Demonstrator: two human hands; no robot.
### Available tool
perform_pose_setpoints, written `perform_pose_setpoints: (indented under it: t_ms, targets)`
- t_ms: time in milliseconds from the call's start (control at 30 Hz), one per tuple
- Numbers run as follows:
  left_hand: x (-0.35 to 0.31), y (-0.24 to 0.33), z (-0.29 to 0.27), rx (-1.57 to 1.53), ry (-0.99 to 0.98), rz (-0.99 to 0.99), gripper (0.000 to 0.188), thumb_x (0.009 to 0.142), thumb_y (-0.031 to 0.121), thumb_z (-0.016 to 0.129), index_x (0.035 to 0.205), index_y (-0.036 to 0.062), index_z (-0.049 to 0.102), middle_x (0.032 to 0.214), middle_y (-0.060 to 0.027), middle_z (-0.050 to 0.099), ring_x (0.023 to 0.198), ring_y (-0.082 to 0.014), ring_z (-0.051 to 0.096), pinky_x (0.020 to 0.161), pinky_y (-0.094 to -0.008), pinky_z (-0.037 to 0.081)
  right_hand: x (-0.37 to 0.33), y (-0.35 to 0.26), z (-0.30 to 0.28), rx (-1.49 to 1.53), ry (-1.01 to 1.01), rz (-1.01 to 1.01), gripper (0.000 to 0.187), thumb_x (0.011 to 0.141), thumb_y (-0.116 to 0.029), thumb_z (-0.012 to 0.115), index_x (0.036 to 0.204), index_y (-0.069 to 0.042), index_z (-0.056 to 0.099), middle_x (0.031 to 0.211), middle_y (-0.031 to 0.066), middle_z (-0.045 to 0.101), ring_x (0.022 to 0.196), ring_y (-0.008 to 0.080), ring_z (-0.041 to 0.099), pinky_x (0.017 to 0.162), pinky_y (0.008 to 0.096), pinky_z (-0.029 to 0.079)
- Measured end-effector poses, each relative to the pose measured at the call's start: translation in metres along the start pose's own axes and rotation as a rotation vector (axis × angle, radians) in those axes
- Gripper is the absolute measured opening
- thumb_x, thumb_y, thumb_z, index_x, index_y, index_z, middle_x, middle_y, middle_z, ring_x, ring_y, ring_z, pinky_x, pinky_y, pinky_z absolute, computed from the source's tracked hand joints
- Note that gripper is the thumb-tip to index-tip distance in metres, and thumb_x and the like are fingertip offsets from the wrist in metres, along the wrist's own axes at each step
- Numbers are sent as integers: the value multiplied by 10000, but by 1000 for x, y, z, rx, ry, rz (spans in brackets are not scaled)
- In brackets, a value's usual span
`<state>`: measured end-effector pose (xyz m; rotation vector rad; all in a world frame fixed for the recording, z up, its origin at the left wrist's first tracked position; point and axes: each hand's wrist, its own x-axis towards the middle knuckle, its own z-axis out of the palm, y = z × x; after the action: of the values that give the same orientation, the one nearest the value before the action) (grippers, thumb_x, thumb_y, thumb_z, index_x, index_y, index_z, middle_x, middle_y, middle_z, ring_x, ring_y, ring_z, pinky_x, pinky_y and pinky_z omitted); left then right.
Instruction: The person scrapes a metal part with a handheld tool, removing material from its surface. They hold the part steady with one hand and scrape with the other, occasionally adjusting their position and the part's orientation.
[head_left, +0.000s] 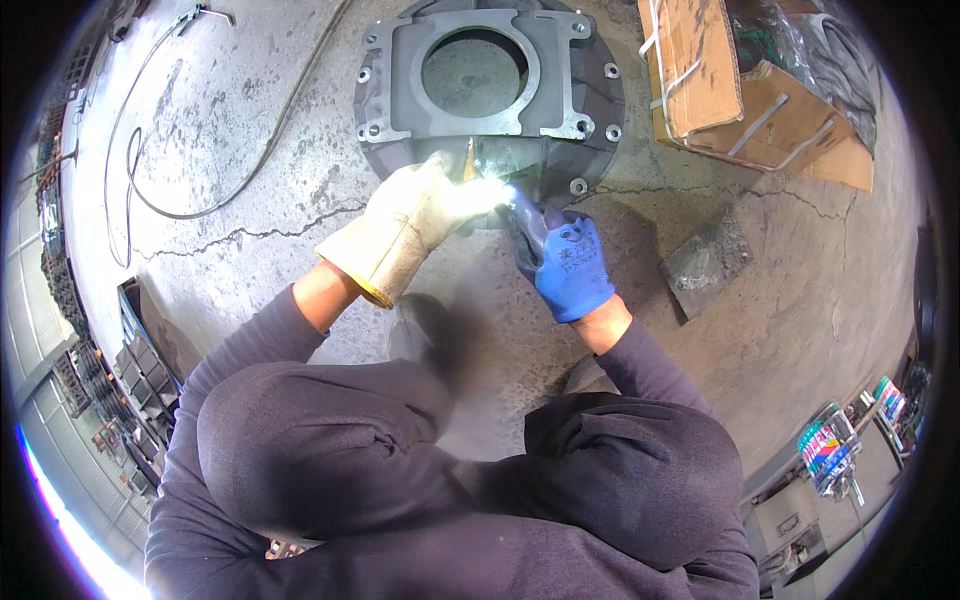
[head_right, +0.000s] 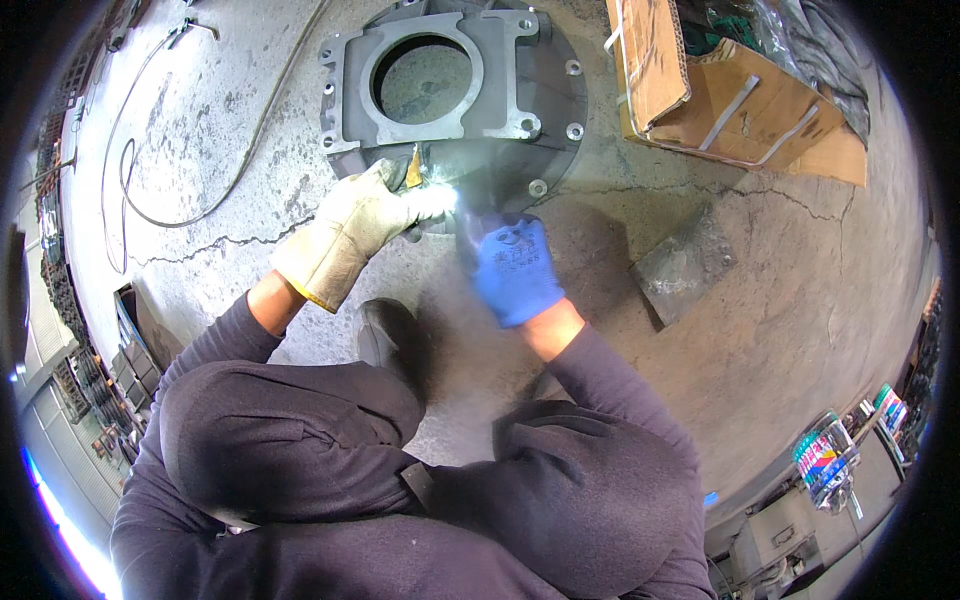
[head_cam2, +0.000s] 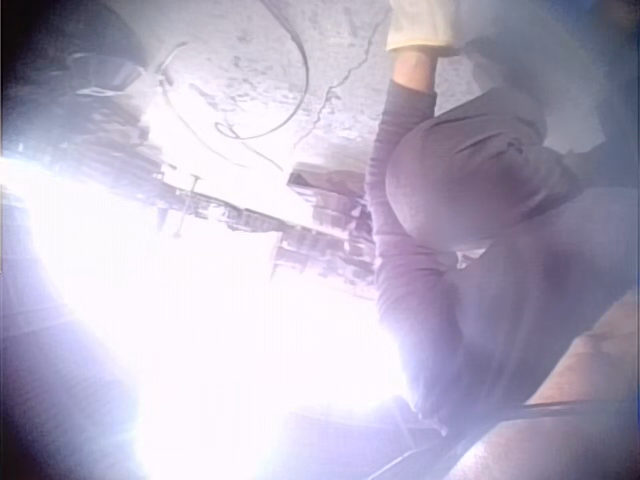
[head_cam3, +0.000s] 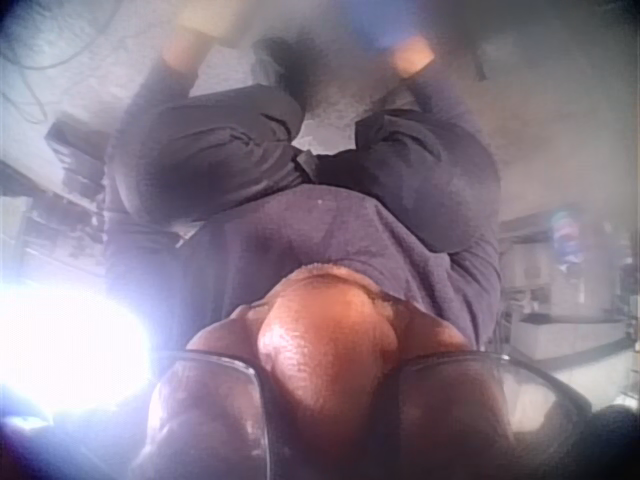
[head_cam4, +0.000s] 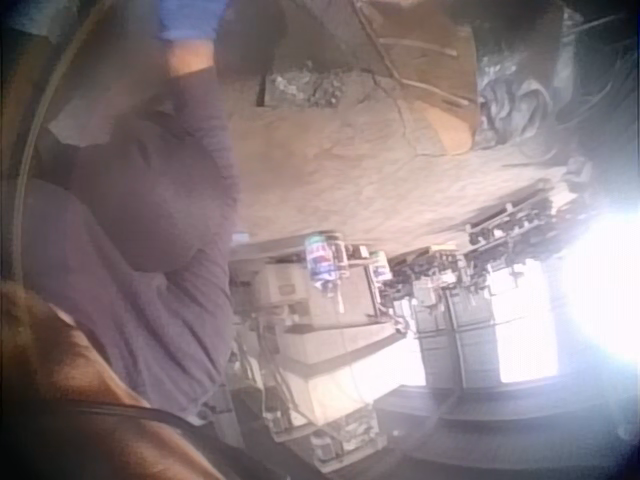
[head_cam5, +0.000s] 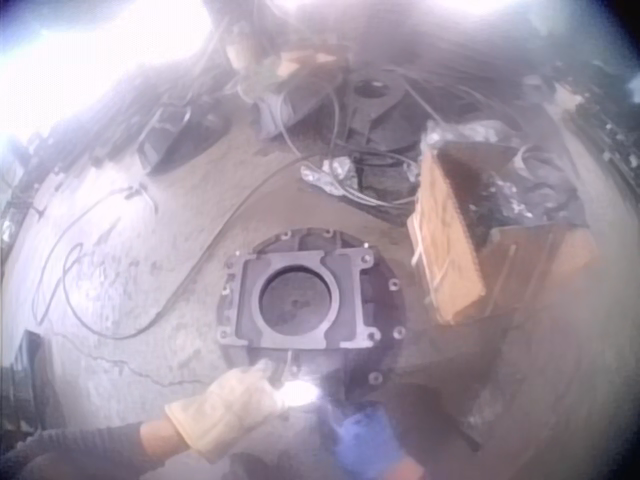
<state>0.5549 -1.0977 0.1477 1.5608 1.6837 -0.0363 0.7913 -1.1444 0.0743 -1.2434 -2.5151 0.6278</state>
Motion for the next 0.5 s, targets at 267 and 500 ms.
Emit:
perform_pose_setpoints:
  t_ms: [267,500]
  targets:
    - [1,14,-9,7,-75,-96,690,834,718,804,1064,67,790,852,-105,776,823,-224,750,789,-367,561,10,-8,4,503,286,216,347,959,-124,779,1298,-73,726,968,205,777,812,358,780,710,410,604]
    - [9,0,2,-126,-77,-202,565,844,585,843,1111,88,810,848,-72,772,794,-163,723,765,-337,555,10,-6,6,660,197,357,325,972,-165,777,1279,-64,737,1031,199,785,869,350,793,757,386,609]
